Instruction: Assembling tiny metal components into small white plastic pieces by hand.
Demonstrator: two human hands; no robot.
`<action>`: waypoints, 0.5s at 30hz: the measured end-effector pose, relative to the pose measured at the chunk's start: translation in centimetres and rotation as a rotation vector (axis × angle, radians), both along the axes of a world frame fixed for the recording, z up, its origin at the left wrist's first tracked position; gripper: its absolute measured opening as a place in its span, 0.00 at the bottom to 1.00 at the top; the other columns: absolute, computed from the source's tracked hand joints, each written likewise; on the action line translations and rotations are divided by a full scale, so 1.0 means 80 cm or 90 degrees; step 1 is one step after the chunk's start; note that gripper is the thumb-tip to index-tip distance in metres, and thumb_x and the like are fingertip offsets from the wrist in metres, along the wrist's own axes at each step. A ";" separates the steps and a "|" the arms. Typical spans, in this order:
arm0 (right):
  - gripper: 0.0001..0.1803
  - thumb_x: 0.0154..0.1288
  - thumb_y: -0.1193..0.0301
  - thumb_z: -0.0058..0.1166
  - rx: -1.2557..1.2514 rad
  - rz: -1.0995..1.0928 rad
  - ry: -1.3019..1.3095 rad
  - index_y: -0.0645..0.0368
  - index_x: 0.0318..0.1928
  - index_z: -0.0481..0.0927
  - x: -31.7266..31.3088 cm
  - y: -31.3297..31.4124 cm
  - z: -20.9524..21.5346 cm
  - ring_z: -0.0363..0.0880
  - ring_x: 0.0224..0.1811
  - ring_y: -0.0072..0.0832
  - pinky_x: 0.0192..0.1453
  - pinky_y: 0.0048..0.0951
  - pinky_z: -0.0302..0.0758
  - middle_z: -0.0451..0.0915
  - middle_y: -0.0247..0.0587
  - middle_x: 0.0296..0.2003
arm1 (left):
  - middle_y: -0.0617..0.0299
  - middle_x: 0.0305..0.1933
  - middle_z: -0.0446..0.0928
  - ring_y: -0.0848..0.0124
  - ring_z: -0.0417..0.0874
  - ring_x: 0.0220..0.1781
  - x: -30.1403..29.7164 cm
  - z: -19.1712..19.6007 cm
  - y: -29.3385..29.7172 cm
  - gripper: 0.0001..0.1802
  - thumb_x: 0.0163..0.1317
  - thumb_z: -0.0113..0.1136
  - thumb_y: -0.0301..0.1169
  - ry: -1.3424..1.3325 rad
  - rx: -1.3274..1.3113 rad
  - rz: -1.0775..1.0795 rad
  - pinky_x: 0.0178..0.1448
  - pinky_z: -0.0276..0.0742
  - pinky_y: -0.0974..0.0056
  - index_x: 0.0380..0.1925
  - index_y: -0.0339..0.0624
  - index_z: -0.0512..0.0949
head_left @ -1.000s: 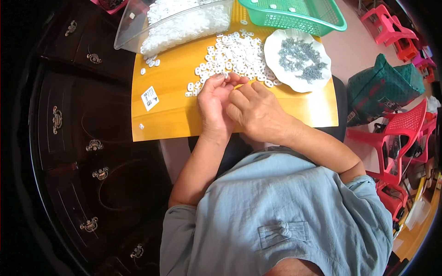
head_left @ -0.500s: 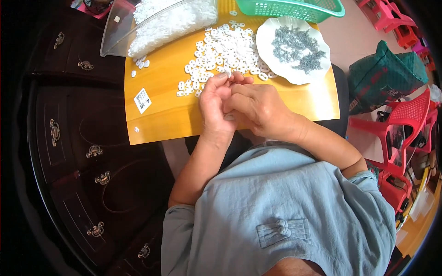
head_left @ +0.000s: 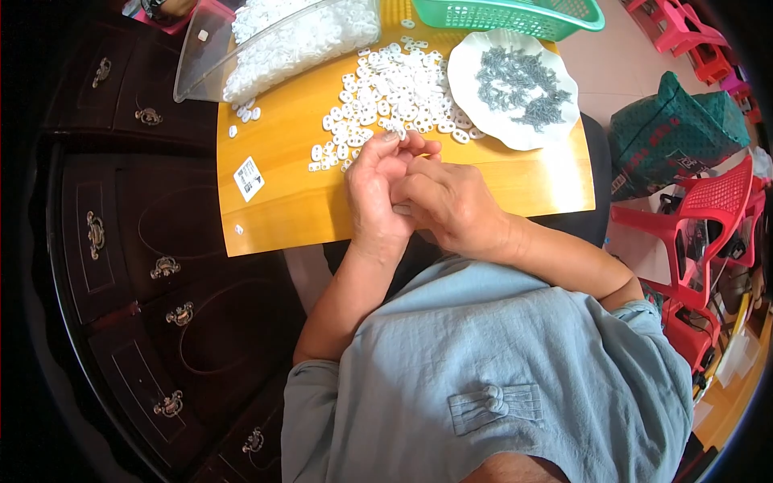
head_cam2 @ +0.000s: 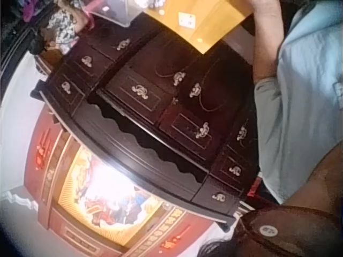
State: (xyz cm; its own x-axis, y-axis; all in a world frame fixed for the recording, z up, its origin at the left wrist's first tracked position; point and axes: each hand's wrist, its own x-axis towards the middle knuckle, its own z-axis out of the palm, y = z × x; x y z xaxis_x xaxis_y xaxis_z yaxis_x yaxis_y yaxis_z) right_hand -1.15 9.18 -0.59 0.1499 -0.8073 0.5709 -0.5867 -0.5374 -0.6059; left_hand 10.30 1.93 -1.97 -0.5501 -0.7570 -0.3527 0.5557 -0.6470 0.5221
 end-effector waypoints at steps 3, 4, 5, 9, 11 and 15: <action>0.07 0.58 0.79 0.60 0.053 -0.033 -0.103 0.60 0.37 0.77 -0.005 0.003 0.001 0.78 0.32 0.38 0.37 0.30 0.75 0.76 0.42 0.30 | 0.55 0.35 0.78 0.63 0.81 0.42 -0.005 0.012 0.008 0.09 0.64 0.53 0.30 -0.085 -0.066 0.073 0.51 0.76 0.60 0.35 0.34 0.75; 0.05 0.63 0.78 0.59 0.057 -0.072 -0.151 0.61 0.38 0.77 -0.009 0.004 0.002 0.79 0.32 0.34 0.37 0.28 0.74 0.76 0.41 0.31 | 0.55 0.32 0.78 0.64 0.81 0.37 -0.008 0.016 0.012 0.06 0.63 0.55 0.27 -0.176 -0.142 0.149 0.48 0.78 0.61 0.33 0.33 0.75; 0.05 0.63 0.78 0.59 0.058 -0.076 -0.151 0.61 0.38 0.77 -0.017 0.002 0.004 0.79 0.32 0.34 0.37 0.28 0.74 0.76 0.41 0.31 | 0.55 0.32 0.78 0.64 0.81 0.37 -0.007 0.015 0.014 0.06 0.63 0.55 0.27 -0.176 -0.142 0.145 0.48 0.78 0.61 0.33 0.33 0.75; 0.05 0.71 0.74 0.55 0.214 -0.103 -0.318 0.64 0.38 0.77 -0.044 -0.012 0.000 0.73 0.33 0.19 0.39 0.23 0.72 0.77 0.33 0.31 | 0.58 0.31 0.79 0.71 0.81 0.31 0.001 0.017 0.023 0.04 0.64 0.55 0.24 -0.245 -0.288 0.129 0.37 0.79 0.67 0.33 0.32 0.76; 0.07 0.72 0.73 0.54 0.274 -0.087 -0.381 0.65 0.38 0.77 -0.047 -0.014 -0.004 0.71 0.33 0.16 0.38 0.20 0.71 0.76 0.29 0.31 | 0.59 0.30 0.79 0.73 0.80 0.30 0.001 0.017 0.025 0.05 0.65 0.55 0.24 -0.292 -0.328 0.108 0.35 0.79 0.68 0.33 0.33 0.76; 0.07 0.72 0.73 0.55 0.279 -0.084 -0.373 0.65 0.37 0.77 -0.046 -0.013 -0.006 0.70 0.32 0.16 0.37 0.20 0.70 0.76 0.30 0.29 | 0.61 0.31 0.78 0.77 0.79 0.30 0.005 0.014 0.027 0.05 0.67 0.54 0.24 -0.318 -0.379 0.089 0.34 0.77 0.72 0.33 0.34 0.76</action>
State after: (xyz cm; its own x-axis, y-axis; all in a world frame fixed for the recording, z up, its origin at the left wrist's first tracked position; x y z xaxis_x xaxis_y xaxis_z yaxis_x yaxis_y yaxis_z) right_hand -4.81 8.11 -1.10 -0.1942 -0.9696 0.1488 -0.1441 -0.1219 -0.9820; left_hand 10.67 4.11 -0.87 -0.3189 -0.9467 -0.0466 0.2205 -0.1219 0.9677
